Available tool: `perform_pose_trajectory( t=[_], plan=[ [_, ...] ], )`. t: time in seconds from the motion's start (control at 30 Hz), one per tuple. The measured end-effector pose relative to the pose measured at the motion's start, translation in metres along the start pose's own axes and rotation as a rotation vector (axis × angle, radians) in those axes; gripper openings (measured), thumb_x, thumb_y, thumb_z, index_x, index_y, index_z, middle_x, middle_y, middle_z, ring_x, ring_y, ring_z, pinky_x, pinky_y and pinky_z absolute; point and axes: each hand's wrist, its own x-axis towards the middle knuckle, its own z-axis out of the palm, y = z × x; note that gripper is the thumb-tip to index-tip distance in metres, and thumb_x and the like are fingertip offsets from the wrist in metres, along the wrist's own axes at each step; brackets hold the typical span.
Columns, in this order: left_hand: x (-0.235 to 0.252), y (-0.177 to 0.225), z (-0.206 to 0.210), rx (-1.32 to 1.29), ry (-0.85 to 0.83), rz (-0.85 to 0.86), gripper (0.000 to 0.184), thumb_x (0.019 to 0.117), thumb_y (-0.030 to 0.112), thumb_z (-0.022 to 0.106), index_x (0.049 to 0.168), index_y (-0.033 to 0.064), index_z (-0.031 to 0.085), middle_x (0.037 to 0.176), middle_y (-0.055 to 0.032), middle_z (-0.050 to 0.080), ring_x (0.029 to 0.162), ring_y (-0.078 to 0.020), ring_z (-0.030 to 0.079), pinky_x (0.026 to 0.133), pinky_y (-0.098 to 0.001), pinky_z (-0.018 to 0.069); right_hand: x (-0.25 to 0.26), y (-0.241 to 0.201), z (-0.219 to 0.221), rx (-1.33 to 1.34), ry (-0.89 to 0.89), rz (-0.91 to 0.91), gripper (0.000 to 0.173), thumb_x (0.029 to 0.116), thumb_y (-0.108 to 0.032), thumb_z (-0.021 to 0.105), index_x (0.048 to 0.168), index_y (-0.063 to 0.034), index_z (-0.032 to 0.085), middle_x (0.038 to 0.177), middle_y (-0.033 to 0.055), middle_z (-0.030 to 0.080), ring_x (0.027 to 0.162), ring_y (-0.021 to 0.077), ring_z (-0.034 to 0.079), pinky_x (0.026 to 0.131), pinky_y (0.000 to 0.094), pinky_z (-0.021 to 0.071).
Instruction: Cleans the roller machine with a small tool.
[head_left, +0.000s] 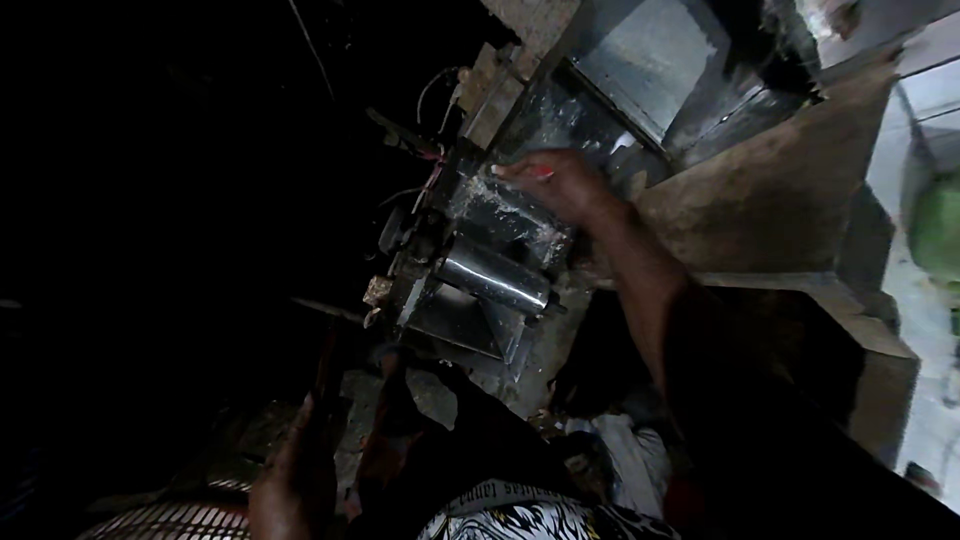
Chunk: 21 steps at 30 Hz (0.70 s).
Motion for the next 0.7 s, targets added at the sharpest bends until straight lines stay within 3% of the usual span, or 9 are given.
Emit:
perform_pose_trajectory(
  t=[0.03,0.13,0.27,0.3,0.4,0.47,0.53,0.6,0.7],
  plan=[
    [0.000,0.000,0.000,-0.002,0.001,0.008,0.050,0.1007,0.006,0.055,0.150,0.0098,0.053,0.128,-0.0230,0.067,0.105,-0.0387,0.071,0.089,-0.0593,0.0568,0.000,0.000,-0.011,-0.001,0.024,0.006,0.025,0.1035,-0.029,0.061,0.123,-0.0207,0.073,0.121,0.0038,0.073,0.109,0.0175,0.070,0.099,0.0429,0.0555],
    [-0.001,0.004,0.002,0.009,-0.001,0.058,0.050,0.1002,0.005,0.053,0.150,0.0086,0.053,0.125,-0.0235,0.068,0.102,-0.0382,0.072,0.088,-0.0582,0.0575,-0.003,0.000,-0.004,-0.125,0.140,-0.027,0.031,0.1046,-0.024,0.057,0.133,-0.0192,0.070,0.134,0.0076,0.068,0.126,0.0251,0.063,0.110,0.0451,0.0488],
    [0.002,0.020,-0.002,0.025,0.021,0.131,0.048,0.1013,0.010,0.054,0.149,0.0085,0.054,0.129,-0.0215,0.068,0.109,-0.0363,0.071,0.092,-0.0549,0.0572,-0.012,0.001,0.004,-0.026,-0.037,-0.052,0.027,0.1038,-0.030,0.060,0.125,-0.0194,0.072,0.123,0.0051,0.072,0.113,0.0207,0.069,0.103,0.0454,0.0538],
    [0.003,0.024,-0.003,0.026,0.026,0.149,0.048,0.1010,0.011,0.054,0.149,0.0084,0.054,0.129,-0.0210,0.068,0.108,-0.0351,0.071,0.092,-0.0532,0.0575,-0.015,0.001,0.001,-0.051,-0.001,-0.046,0.026,0.1035,-0.030,0.060,0.124,-0.0199,0.072,0.121,0.0049,0.073,0.112,0.0211,0.069,0.101,0.0458,0.0543],
    [0.007,0.041,-0.005,0.032,-0.011,0.196,0.050,0.1017,0.014,0.054,0.151,0.0096,0.051,0.129,-0.0185,0.068,0.107,-0.0302,0.072,0.090,-0.0493,0.0595,-0.014,0.006,0.013,-0.131,0.163,-0.039,0.031,0.1044,-0.027,0.058,0.131,-0.0167,0.070,0.133,0.0073,0.068,0.127,0.0275,0.061,0.111,0.0465,0.0474],
    [0.015,0.071,-0.008,0.043,-0.056,0.217,0.053,0.1004,0.010,0.054,0.153,0.0096,0.047,0.132,-0.0184,0.067,0.106,-0.0302,0.072,0.088,-0.0510,0.0601,-0.021,0.005,0.021,-0.051,0.068,-0.034,0.031,0.1036,-0.026,0.059,0.129,-0.0147,0.071,0.130,0.0097,0.069,0.122,0.0278,0.064,0.107,0.0481,0.0505],
    [0.029,0.114,-0.010,0.102,-0.084,0.233,0.049,0.1001,0.009,0.054,0.149,0.0108,0.052,0.127,-0.0184,0.068,0.102,-0.0322,0.072,0.084,-0.0529,0.0603,-0.046,-0.004,0.003,0.046,-0.086,0.016,0.027,0.1039,-0.029,0.060,0.125,-0.0166,0.071,0.121,0.0065,0.071,0.112,0.0227,0.068,0.101,0.0477,0.0545],
    [0.050,0.161,-0.007,0.196,-0.149,0.263,0.046,0.1020,0.015,0.056,0.148,0.0163,0.054,0.122,-0.0171,0.068,0.099,-0.0322,0.071,0.082,-0.0527,0.0601,-0.095,-0.006,-0.019,0.115,-0.041,0.040,0.026,0.1038,-0.031,0.061,0.123,-0.0188,0.072,0.116,0.0040,0.073,0.106,0.0195,0.070,0.096,0.0473,0.0569],
    [0.089,0.242,0.010,0.400,-0.272,0.281,0.056,0.1019,0.016,0.059,0.155,0.0283,0.045,0.120,-0.0186,0.066,0.090,-0.0375,0.070,0.076,-0.0581,0.0586,-0.176,0.016,-0.022,0.119,0.132,0.056,0.027,0.1028,-0.026,0.062,0.128,-0.0190,0.070,0.127,0.0041,0.069,0.114,0.0205,0.067,0.099,0.0464,0.0571]
  ],
)
